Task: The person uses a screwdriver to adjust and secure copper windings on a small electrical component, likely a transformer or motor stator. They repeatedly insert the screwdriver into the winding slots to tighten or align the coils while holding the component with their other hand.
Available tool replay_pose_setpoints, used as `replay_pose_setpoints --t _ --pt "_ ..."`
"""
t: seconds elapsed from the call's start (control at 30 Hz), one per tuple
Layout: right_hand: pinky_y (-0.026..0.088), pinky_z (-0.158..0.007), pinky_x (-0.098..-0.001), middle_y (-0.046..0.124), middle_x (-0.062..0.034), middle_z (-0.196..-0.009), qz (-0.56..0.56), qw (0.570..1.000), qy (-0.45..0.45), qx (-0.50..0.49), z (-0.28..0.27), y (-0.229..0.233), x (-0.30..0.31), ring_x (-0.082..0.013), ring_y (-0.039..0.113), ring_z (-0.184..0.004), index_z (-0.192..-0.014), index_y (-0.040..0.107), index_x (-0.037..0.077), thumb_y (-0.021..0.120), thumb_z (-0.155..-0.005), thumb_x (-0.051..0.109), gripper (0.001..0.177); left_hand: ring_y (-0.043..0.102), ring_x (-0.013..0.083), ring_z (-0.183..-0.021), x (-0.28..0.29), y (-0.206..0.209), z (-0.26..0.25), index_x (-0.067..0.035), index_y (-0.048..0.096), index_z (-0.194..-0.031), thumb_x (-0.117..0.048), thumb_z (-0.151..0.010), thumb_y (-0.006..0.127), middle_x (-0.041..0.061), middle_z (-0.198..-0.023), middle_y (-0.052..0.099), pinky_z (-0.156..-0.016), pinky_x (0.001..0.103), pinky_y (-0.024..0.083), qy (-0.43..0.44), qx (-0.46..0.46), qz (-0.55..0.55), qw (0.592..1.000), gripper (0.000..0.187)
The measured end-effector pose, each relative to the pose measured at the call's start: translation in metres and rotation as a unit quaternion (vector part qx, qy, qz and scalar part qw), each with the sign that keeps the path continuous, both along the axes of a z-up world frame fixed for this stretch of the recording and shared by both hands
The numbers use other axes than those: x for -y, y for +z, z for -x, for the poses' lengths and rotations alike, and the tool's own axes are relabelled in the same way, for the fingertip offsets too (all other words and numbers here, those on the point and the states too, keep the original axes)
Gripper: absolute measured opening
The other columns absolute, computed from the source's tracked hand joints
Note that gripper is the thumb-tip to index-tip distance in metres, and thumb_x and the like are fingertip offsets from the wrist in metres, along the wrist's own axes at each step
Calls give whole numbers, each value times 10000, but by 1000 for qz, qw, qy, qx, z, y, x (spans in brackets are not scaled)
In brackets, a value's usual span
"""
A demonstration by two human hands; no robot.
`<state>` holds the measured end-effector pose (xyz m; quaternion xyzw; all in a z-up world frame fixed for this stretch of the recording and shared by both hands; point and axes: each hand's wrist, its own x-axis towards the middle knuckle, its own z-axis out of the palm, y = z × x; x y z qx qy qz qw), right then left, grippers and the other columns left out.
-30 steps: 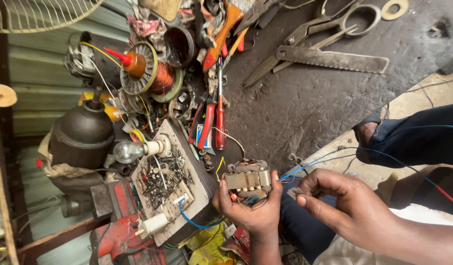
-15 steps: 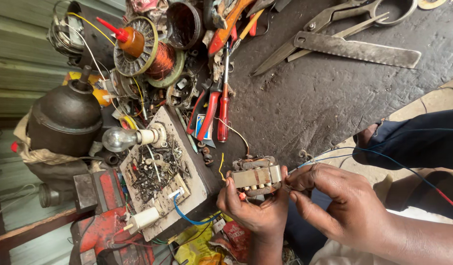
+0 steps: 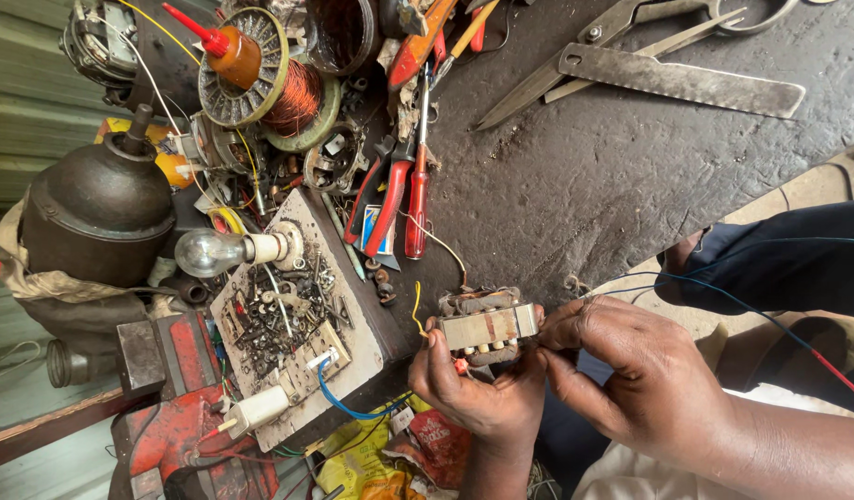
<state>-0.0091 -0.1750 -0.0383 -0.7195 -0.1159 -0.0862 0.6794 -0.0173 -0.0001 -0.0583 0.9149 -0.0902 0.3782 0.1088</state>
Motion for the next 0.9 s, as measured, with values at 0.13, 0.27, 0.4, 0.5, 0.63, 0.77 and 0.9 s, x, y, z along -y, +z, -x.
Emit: replay_pose_setpoints --t 0.13,0.27,0.4,0.5,0.63,0.77,0.9 --pt "591 -700 -313 751 -58 -894 2 1000 -5 1 0 0 0 -213 749 -804 -947 701 79 796 -774 91 198 519 247 -1107 -1 -1 1 -6 348 -1478 -399 -735 972 145 -1259 447 -878 319 477 -7 -7 7 1000 1047" --pt "582 -743 -333 751 -55 -906 20 1000 -8 18 0 -1 0 -229 746 -847 -950 696 83 795 -773 104 203 508 235 -1097 -2 -2 2 -6 341 -1479 -400 -741 965 148 -1266 442 -864 305 466 -11 -10 5 1000 1044" --pt "580 -763 -337 758 -40 -912 18 1000 -5 24 0 -3 -1 -222 748 -859 -950 697 89 794 -784 101 193 506 229 -1081 -2 -2 3 -3 339 -1479 -405 -735 957 146 -1259 443 -842 299 459 -11 -18 12 1000 1047" --pt "574 -779 -348 757 -49 -937 19 999 -7 43 0 -3 -1 -230 744 -872 -957 694 82 797 -781 100 204 511 248 -1127 -2 -3 3 -12 335 -1499 -368 -769 943 144 -1269 432 -910 330 484 -14 -11 11 1000 1014" --pt "571 -841 -371 746 -66 -975 30 995 -2 93 -1 -3 0 -255 741 -932 -960 672 73 785 -792 91 203 514 256 -1134 -5 -5 3 -12 340 -1497 -363 -770 933 154 -1275 431 -912 329 496 -17 -25 28 999 1002" --pt "576 -820 -359 753 -53 -947 34 997 -7 67 -2 -2 0 -245 750 -916 -968 691 71 799 -783 99 216 511 267 -1118 -5 -6 4 -11 349 -1482 -363 -759 934 155 -1264 447 -893 352 477 -7 -26 18 999 994" --pt "576 -807 -357 753 -53 -936 36 998 -4 58 -1 -1 0 -246 750 -909 -959 693 72 804 -775 100 216 510 285 -1153 -6 -5 5 -15 335 -1494 -380 -789 926 158 -1286 443 -950 383 497 -17 -26 18 999 990"
